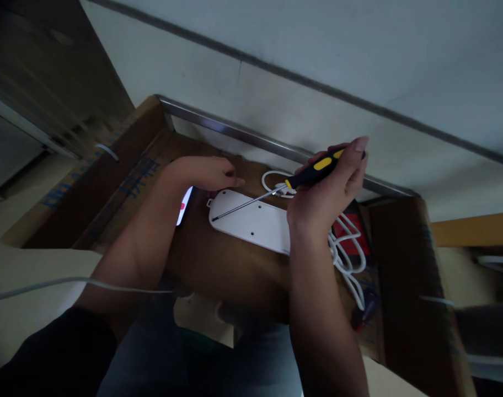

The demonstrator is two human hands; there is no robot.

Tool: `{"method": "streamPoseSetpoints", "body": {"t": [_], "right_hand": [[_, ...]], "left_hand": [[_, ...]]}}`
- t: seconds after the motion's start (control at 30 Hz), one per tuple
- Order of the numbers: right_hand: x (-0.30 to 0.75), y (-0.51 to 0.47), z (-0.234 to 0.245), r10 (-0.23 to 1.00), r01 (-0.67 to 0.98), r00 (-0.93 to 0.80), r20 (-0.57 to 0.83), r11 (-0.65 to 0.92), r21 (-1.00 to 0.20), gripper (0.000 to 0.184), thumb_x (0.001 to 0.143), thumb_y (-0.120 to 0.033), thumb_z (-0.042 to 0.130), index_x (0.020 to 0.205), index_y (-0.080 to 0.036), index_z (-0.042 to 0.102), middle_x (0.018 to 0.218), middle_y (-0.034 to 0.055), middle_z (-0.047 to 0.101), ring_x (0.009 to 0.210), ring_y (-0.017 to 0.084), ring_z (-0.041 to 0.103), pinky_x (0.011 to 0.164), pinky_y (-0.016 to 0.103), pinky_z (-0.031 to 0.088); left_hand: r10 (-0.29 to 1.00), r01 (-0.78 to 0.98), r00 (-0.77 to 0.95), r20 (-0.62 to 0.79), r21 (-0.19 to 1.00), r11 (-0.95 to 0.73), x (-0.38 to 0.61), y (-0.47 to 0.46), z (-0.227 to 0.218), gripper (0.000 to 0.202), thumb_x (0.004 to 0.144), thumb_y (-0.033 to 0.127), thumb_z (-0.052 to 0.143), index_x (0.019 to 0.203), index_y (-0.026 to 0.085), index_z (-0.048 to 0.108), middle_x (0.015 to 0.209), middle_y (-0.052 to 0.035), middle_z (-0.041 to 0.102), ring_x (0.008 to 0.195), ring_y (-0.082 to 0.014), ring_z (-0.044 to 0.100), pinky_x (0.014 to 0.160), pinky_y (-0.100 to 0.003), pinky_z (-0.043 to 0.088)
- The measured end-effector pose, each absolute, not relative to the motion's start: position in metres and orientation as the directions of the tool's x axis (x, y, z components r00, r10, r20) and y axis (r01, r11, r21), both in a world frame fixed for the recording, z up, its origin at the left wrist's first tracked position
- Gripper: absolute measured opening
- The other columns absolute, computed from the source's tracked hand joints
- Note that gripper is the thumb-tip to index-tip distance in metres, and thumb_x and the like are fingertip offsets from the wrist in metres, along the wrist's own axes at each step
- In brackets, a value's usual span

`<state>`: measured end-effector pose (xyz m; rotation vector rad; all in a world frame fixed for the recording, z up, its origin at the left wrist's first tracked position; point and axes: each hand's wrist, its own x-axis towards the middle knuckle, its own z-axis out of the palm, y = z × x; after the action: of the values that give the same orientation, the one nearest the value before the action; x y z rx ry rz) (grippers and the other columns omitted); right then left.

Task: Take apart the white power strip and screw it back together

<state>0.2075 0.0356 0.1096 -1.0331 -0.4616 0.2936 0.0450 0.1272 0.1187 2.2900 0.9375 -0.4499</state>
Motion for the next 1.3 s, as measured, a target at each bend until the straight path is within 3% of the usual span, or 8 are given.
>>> {"method": "streamPoseSetpoints", "body": {"t": [0.23,0.4,0.6,0.8,0.97,1.17,1.3], "right_hand": [[0.198,0.030,0.114,0.450,0.015,0.843,0.295,0.527,-0.849,0.030,0.104,-0.043,0.043,0.088,-0.018,0.045,0.068,-0.0053,0.042,0.054,0.003,0.048,0.044,0.016,0.041],[0.193,0.025,0.118,0.436,0.069,0.817,0.378,0.576,-0.815,0.023,0.103,-0.038,0.045,0.091,-0.018,0.044,0.070,-0.0057,0.042,0.054,0.003,0.048,0.043,0.015,0.040],[0.194,0.022,0.117,0.457,0.111,0.789,0.410,0.551,-0.827,0.028,0.104,-0.039,0.042,0.088,-0.017,0.046,0.071,-0.0042,0.042,0.055,0.003,0.049,0.045,0.017,0.041],[0.199,0.025,0.115,0.454,0.125,0.815,0.361,0.469,-0.874,0.029,0.105,-0.037,0.041,0.084,-0.017,0.046,0.069,-0.0041,0.041,0.054,0.004,0.048,0.044,0.019,0.040],[0.203,0.027,0.112,0.481,0.108,0.809,0.337,0.442,-0.890,0.030,0.105,-0.039,0.041,0.084,-0.018,0.047,0.066,-0.0037,0.043,0.055,0.005,0.049,0.045,0.019,0.040],[0.200,0.027,0.116,0.424,0.081,0.844,0.329,0.506,-0.859,0.029,0.103,-0.038,0.046,0.084,-0.017,0.046,0.074,-0.0038,0.041,0.058,0.003,0.050,0.045,0.017,0.038],[0.198,0.026,0.117,0.430,0.112,0.825,0.368,0.513,-0.851,0.027,0.103,-0.036,0.044,0.085,-0.017,0.045,0.075,-0.0038,0.040,0.059,0.002,0.050,0.047,0.016,0.038]], "left_hand": [[0.508,0.714,0.694,-0.510,0.394,-0.579,0.047,0.125,0.120,0.059,0.095,0.057,0.048,0.120,0.011,0.075,0.097,-0.0143,0.079,0.083,-0.0263,0.070,0.083,-0.036,0.051],[0.550,0.697,0.711,-0.437,0.339,-0.632,0.047,0.124,0.123,0.053,0.096,0.054,0.049,0.119,0.015,0.075,0.117,-0.0138,0.077,0.100,-0.0247,0.068,0.087,-0.030,0.049],[0.538,0.641,0.767,-0.348,0.452,-0.621,0.046,0.124,0.122,0.050,0.099,0.054,0.048,0.109,0.014,0.077,0.101,-0.0101,0.077,0.086,-0.0217,0.066,0.075,-0.030,0.044],[0.502,0.594,0.804,-0.319,0.468,-0.655,0.047,0.122,0.122,0.049,0.101,0.053,0.046,0.101,0.013,0.075,0.094,-0.0091,0.074,0.077,-0.0186,0.059,0.069,-0.031,0.039],[0.505,0.604,0.797,-0.332,0.472,-0.642,0.049,0.122,0.123,0.049,0.101,0.053,0.046,0.101,0.013,0.075,0.093,-0.0085,0.072,0.076,-0.0182,0.058,0.068,-0.031,0.038],[0.513,0.606,0.794,-0.325,0.483,-0.632,0.048,0.122,0.121,0.051,0.099,0.054,0.046,0.111,0.014,0.077,0.096,-0.0101,0.075,0.085,-0.0235,0.064,0.075,-0.034,0.042],[0.524,0.590,0.804,-0.280,0.486,-0.645,0.050,0.121,0.122,0.047,0.101,0.050,0.047,0.111,0.015,0.076,0.093,-0.0084,0.073,0.083,-0.0207,0.062,0.075,-0.031,0.040]]}}
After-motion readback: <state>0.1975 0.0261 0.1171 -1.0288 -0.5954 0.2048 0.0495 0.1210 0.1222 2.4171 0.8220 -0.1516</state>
